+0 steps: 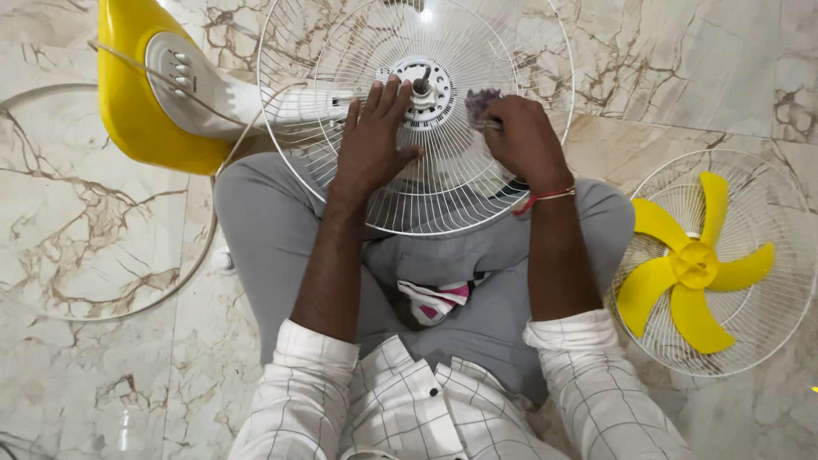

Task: The person sits on the floor and assembles a yellow pedestal fan. They attach the front wire cage to the motor housing, secure the central hub, and then mount the yellow fan blades onto the hub.

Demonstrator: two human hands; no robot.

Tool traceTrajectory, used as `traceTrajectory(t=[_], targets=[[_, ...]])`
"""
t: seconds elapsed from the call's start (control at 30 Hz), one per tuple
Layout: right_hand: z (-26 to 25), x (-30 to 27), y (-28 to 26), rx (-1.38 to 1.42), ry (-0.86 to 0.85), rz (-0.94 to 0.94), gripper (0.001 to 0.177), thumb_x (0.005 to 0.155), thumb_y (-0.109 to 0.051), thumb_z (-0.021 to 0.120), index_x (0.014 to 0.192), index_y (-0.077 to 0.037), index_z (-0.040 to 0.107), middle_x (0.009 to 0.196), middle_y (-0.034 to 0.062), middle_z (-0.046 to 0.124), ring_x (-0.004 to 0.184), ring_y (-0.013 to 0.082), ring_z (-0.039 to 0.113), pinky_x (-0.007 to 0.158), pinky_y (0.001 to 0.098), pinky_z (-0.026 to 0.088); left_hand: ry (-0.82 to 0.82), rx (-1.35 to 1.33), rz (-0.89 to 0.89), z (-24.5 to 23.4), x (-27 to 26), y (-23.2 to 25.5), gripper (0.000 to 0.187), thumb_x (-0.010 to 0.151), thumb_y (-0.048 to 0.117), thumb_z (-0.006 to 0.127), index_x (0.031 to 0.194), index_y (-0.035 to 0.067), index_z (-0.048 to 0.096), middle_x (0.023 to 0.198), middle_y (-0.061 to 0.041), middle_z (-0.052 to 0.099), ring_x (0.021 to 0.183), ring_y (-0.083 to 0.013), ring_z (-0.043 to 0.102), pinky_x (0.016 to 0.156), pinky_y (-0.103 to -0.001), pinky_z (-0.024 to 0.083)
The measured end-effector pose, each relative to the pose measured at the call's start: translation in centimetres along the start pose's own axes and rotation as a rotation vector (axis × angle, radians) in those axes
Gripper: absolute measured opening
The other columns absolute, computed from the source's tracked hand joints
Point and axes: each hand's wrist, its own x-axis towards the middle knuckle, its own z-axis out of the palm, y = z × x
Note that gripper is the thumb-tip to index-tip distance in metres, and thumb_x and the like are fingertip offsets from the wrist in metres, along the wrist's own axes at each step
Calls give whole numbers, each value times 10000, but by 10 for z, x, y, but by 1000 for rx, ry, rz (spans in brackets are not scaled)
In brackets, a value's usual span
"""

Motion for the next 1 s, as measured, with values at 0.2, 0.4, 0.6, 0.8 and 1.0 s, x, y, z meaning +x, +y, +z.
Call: traceTrajectory(t=[0.2,0.4,0.6,0.8,1.0], targets=[[23,1,-30,183,208,-447,404,801,45,736,1202,-9,724,1123,186,635,1033,379,657,890,410,542,3,62,-29,5,-17,10,987,858,415,794,1647,203,240,1710,-70,208,1577,-308,171,1264,-561,148],[7,-8,2,165,0,9,237,816,-90,812,1033,-15,753,959,150,694,853,291,713,774,390,565,-12,81,-91,8,-24,18,872,924,481,700,1627,242,242,1720,-26,128,1586,-274,75,1236,-632,47],[-8,-22,2,168,-110,150,233,773,-75,739,1001,-57,787,837,174,755,717,282,760,729,374,596,3,70,-89,10,-25,17,873,909,467,704,1618,256,241,1720,-14,123,1586,-266,73,1229,-641,24],[16,-9,-28,255,151,-258,259,793,2,749,1051,-21,756,1005,174,695,937,347,687,836,399,546,24,52,-78,11,-26,17,893,907,428,719,1631,230,235,1730,-31,122,1593,-289,63,1228,-656,21],[25,-2,-29,291,129,-233,295,766,21,691,1043,-45,768,1021,159,677,977,335,680,862,380,540,-1,55,-89,11,-25,17,902,900,431,717,1627,227,223,1724,-25,109,1591,-275,51,1227,-664,14]])
